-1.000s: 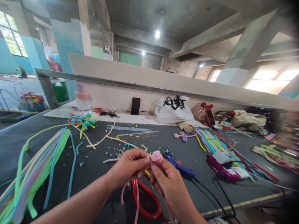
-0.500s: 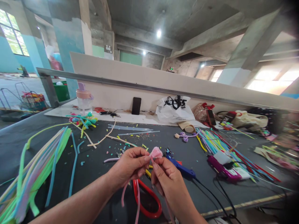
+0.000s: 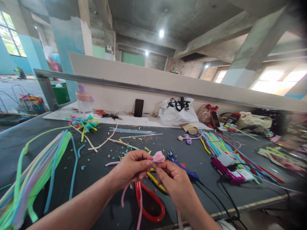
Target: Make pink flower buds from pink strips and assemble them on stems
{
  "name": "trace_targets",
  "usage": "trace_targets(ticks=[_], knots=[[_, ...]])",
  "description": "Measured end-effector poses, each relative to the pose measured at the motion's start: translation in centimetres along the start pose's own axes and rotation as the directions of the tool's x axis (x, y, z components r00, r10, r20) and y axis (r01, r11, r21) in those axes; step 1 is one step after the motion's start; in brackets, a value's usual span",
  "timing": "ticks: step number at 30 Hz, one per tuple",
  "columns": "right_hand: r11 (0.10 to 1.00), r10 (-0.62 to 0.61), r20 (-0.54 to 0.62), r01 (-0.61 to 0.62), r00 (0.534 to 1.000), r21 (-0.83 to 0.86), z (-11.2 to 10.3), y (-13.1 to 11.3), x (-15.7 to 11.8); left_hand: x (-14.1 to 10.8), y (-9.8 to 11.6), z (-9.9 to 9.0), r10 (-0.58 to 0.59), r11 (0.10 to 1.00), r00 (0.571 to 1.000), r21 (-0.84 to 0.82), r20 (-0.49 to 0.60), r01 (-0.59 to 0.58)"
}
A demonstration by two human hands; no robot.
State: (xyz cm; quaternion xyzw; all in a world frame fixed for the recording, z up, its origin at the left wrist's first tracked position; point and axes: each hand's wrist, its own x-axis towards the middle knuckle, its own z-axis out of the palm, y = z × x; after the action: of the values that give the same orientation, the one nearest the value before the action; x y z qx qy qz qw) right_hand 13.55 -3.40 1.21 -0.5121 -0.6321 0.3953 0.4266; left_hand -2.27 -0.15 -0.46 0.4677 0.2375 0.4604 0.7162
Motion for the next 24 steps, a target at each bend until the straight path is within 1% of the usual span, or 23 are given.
trace_targets(ticks=[4,7,10,13,16,18,24], knots=[[0.982,-0.100,-0.062,0.088,0.993,-0.167,-0.7,0.2,0.1,-0.1,-0.1,0.1,-0.019,0.996,1.000,0.085,0.001,0.019],[0.941,-0.194,-0.075,0.164,0.978,-0.295,-1.0,-0.1,-0.1,-0.1,-0.1,0.4,-0.029,0.983,0.999,0.178,-0.025,0.033],[0.849,-0.299,-0.060,0.236,0.952,-0.472,-1.3,-0.5,-0.5,-0.2,0.3,0.8,-0.021,0.947,0.998,0.319,-0.061,0.039],[0.739,-0.375,-0.022,0.285,0.927,-0.611,-1.6,-0.6,-0.8,-0.4,0.8,1.1,0.022,0.890,0.997,0.455,-0.074,0.015],[0.659,-0.420,0.028,0.326,0.907,-0.678,-1.9,-0.5,-1.0,-0.4,1.0,1.1,0.083,0.834,0.996,0.549,-0.030,-0.053],[0.617,-0.445,0.056,0.352,0.894,-0.704,-2.1,-0.4,-1.1,-0.3,0.9,1.0,0.113,0.812,0.994,0.576,0.002,-0.094],[0.542,-0.487,0.087,0.379,0.869,-0.750,-2.2,-0.3,-1.2,-0.1,0.3,0.4,0.105,0.823,0.994,0.558,0.027,-0.102]])
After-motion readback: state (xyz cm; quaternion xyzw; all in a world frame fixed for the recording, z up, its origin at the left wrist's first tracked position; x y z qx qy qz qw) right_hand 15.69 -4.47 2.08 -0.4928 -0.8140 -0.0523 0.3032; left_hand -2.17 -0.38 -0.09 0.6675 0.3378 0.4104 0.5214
